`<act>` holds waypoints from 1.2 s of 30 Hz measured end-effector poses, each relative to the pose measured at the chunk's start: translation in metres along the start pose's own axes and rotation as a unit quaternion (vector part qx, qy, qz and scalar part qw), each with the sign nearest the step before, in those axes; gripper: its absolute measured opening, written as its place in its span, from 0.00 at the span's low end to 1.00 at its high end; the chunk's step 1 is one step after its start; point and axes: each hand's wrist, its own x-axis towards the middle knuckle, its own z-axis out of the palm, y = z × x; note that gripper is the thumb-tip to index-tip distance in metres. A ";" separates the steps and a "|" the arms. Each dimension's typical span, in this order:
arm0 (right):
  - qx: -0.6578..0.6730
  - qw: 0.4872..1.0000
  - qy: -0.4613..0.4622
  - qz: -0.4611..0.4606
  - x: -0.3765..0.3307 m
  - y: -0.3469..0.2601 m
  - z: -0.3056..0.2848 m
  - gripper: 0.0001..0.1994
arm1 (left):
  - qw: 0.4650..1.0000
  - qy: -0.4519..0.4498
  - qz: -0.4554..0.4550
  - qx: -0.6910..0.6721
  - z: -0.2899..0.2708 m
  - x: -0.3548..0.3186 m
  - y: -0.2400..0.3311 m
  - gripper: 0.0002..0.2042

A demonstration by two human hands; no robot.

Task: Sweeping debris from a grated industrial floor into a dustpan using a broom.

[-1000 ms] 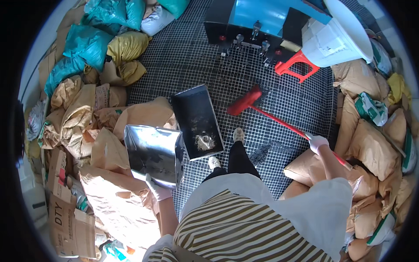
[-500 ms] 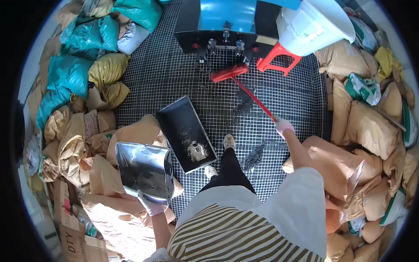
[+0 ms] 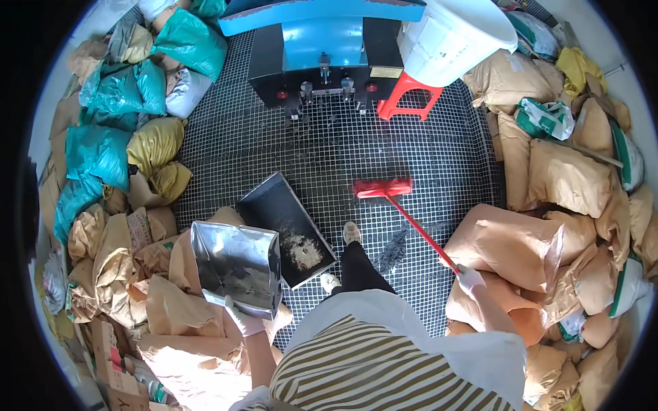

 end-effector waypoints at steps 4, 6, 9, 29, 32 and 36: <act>0.123 0.991 -0.024 0.053 -0.040 -0.073 -0.018 0.15 | 1.000 0.014 -0.019 0.010 0.012 -0.012 0.012 0.35; 0.263 0.961 -0.043 0.074 -0.030 -0.100 -0.018 0.14 | 0.999 0.010 -0.041 0.011 0.017 -0.015 0.014 0.36; 0.410 0.909 -0.042 0.059 0.044 -0.153 0.021 0.14 | 0.999 0.024 -0.031 0.037 0.005 -0.016 0.021 0.37; 0.173 0.973 -0.103 0.111 -0.029 -0.144 -0.057 0.17 | 0.998 0.059 -0.010 -0.013 -0.032 -0.003 -0.007 0.33; 0.382 0.906 -0.174 0.046 -0.001 -0.146 -0.018 0.19 | 0.996 0.077 -0.031 -0.039 -0.039 0.003 -0.023 0.32; 0.448 0.881 -0.151 0.004 0.037 -0.232 0.058 0.22 | 0.993 0.109 -0.028 -0.045 -0.084 0.002 -0.046 0.30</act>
